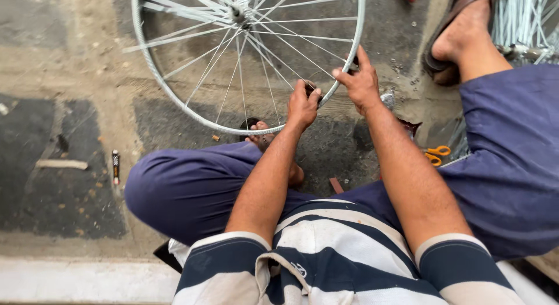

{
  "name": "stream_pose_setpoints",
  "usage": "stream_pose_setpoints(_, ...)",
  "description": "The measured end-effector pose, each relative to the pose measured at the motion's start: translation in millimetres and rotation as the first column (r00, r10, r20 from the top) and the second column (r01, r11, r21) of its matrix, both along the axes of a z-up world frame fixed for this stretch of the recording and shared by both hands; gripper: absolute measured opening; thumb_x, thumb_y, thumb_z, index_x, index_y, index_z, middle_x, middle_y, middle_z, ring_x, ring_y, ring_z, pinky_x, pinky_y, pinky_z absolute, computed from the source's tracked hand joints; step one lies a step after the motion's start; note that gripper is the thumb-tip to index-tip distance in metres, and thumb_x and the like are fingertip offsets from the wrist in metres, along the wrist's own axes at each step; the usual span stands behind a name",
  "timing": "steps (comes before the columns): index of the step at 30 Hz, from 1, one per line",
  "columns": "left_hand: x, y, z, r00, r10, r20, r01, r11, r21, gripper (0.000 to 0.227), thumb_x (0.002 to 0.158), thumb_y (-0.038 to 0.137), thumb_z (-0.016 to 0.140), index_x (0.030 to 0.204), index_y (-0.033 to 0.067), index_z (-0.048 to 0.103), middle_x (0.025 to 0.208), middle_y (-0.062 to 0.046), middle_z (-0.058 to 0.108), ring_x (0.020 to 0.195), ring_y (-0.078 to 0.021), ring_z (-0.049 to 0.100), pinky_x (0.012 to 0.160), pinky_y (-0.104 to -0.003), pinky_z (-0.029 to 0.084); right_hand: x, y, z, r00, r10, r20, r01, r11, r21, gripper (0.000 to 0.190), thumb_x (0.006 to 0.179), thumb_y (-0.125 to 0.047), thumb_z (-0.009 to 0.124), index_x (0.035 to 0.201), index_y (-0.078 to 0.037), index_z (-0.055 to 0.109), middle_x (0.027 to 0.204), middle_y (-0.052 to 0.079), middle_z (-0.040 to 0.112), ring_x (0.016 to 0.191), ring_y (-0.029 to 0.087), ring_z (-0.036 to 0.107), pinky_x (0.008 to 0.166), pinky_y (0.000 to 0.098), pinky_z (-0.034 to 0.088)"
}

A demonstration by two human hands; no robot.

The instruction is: The person is sitting on the floor assembling a bicycle wheel by hand. They insert spokes into the rim and hub, then tighten the nipples to secure them.

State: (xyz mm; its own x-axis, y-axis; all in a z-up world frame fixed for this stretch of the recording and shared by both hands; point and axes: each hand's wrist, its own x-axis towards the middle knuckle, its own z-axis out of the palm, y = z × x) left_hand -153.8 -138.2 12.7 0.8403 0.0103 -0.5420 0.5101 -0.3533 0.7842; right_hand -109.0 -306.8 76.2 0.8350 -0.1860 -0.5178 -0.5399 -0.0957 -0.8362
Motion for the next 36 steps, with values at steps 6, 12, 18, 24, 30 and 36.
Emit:
stream_pose_setpoints(6, 15.3, -17.2, 6.1, 0.984, 0.159, -0.08, -0.176, 0.933, -0.314, 0.029, 0.094, 0.02, 0.07, 0.115, 0.0051, 0.056, 0.096, -0.007, 0.072, 0.087, -0.0165, 0.071, 0.076, -0.033, 0.059, 15.3, -88.6, -42.4, 0.998, 0.053, -0.015, -0.055, 0.932, -0.358, 0.043, 0.102, -0.018, 0.079, 0.142, -0.01, 0.068, 0.135, 0.007, 0.07, 0.121, 0.019, 0.069, 0.103, 0.0332, 0.059)
stream_pose_setpoints(12, 20.4, -15.6, 23.9, 0.976, 0.159, -0.147, -0.197, 0.936, -0.292, 0.025, 0.099, 0.019, 0.066, 0.116, 0.0058, 0.054, 0.097, -0.008, 0.072, 0.089, -0.0165, 0.071, 0.078, -0.032, 0.058, -22.4, -161.4, -87.1, 0.967, -0.216, -0.133, 0.049, 0.675, -0.737, 0.02, 0.081, -0.012, 0.082, 0.101, -0.011, 0.082, 0.099, 0.008, 0.079, 0.092, 0.02, 0.075, 0.089, 0.0312, 0.057)
stream_pose_setpoints(18, 19.1, -15.4, 25.7, 0.971, 0.191, -0.141, -0.234, 0.878, -0.417, 0.025, 0.099, 0.018, 0.065, 0.116, 0.0058, 0.052, 0.098, -0.008, 0.072, 0.09, -0.0149, 0.07, 0.079, -0.031, 0.057, -27.5, -157.8, -106.3, 0.984, -0.118, -0.136, -0.045, 0.57, -0.82, 0.016, 0.079, -0.008, 0.083, 0.095, -0.01, 0.082, 0.094, 0.01, 0.079, 0.088, 0.025, 0.074, 0.085, 0.0374, 0.056)
stream_pose_setpoints(24, 18.6, -16.5, 24.2, 0.967, 0.188, -0.175, -0.243, 0.889, -0.387, 0.023, 0.099, 0.017, 0.065, 0.115, 0.0063, 0.053, 0.096, -0.008, 0.072, 0.089, -0.0141, 0.07, 0.079, -0.03, 0.057, -29.6, -157.6, -97.1, 0.984, -0.122, -0.133, -0.032, 0.606, -0.795, 0.017, 0.081, -0.007, 0.079, 0.098, -0.01, 0.079, 0.093, 0.009, 0.078, 0.088, 0.025, 0.073, 0.085, 0.038, 0.055)
stream_pose_setpoints(30, 20.5, -14.9, 23.3, 0.964, 0.189, -0.186, -0.252, 0.871, -0.422, 0.022, 0.099, 0.016, 0.065, 0.115, 0.0061, 0.053, 0.099, -0.007, 0.071, 0.092, -0.0153, 0.07, 0.081, -0.031, 0.058, -40.8, -148.0, -92.1, 0.998, -0.057, -0.034, 0.007, 0.599, -0.801, 0.012, 0.082, -0.008, 0.079, 0.094, -0.009, 0.082, 0.095, 0.011, 0.079, 0.089, 0.024, 0.073, 0.083, 0.0377, 0.056)
stream_pose_setpoints(36, 23.1, -14.0, 27.4, 0.962, 0.138, -0.234, -0.217, 0.911, -0.351, 0.024, 0.098, 0.021, 0.063, 0.117, 0.0097, 0.052, 0.1, -0.006, 0.072, 0.093, -0.0147, 0.072, 0.083, -0.032, 0.06, -24.6, -123.2, -76.7, 0.98, -0.093, -0.174, -0.025, 0.816, -0.578, 0.02, 0.089, -0.009, 0.068, 0.105, -0.013, 0.079, 0.096, 0.006, 0.078, 0.089, 0.019, 0.076, 0.083, 0.0328, 0.061)
